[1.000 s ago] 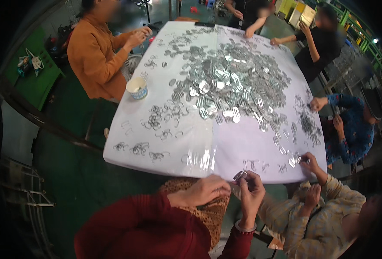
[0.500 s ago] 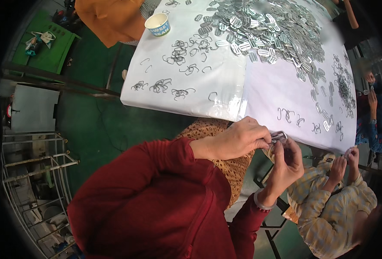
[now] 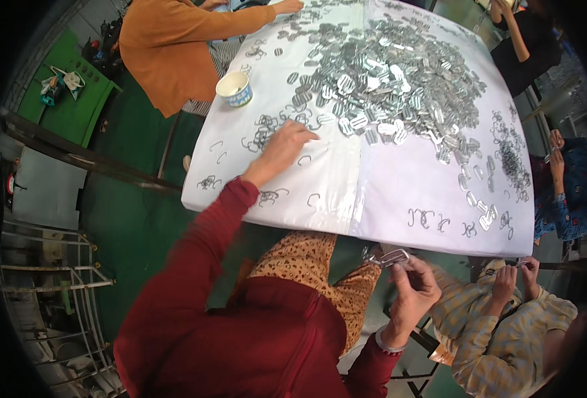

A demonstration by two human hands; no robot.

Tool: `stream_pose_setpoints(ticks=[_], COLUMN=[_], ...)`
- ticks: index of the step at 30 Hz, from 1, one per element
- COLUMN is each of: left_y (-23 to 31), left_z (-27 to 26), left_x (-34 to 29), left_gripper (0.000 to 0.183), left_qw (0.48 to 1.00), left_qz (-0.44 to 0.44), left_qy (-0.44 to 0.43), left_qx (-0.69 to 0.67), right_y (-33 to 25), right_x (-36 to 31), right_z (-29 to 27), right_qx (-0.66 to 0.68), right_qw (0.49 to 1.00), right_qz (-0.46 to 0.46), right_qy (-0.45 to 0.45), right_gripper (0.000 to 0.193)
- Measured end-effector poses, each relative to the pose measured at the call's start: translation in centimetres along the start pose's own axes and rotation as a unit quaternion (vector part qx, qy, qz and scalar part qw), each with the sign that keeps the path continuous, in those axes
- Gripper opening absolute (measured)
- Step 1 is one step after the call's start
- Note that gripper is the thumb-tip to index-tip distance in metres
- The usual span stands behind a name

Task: The person picks up metal buckles from a table and hangs them one at a time onto a metal rack.

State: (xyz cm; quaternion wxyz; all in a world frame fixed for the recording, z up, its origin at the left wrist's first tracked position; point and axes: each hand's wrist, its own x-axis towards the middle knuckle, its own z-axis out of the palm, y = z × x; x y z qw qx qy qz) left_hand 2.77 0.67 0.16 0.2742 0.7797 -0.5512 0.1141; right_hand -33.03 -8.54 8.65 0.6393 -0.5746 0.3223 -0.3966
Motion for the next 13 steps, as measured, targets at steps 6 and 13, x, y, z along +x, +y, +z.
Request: stream_pose_setpoints(ticks=[6, 13], left_y=[-4.9, 5.7], left_z=[0.2, 0.4], left_x=[-0.5, -0.2], left_gripper=[0.006, 0.020], left_qw=[0.985, 0.956], left_qz=[0.051, -0.103], left_qy=[-0.108, -0.137], left_qx=[0.123, -0.237], right_y=[-0.6, 0.5], right_x=[0.0, -0.4], right_z=[0.7, 0.1], right_qx=[-0.044, -0.069], right_qw=[0.998, 0.996], right_qz=[0.031, 0.050], right_qy=[0.016, 0.006], right_gripper=[0.020, 0.017])
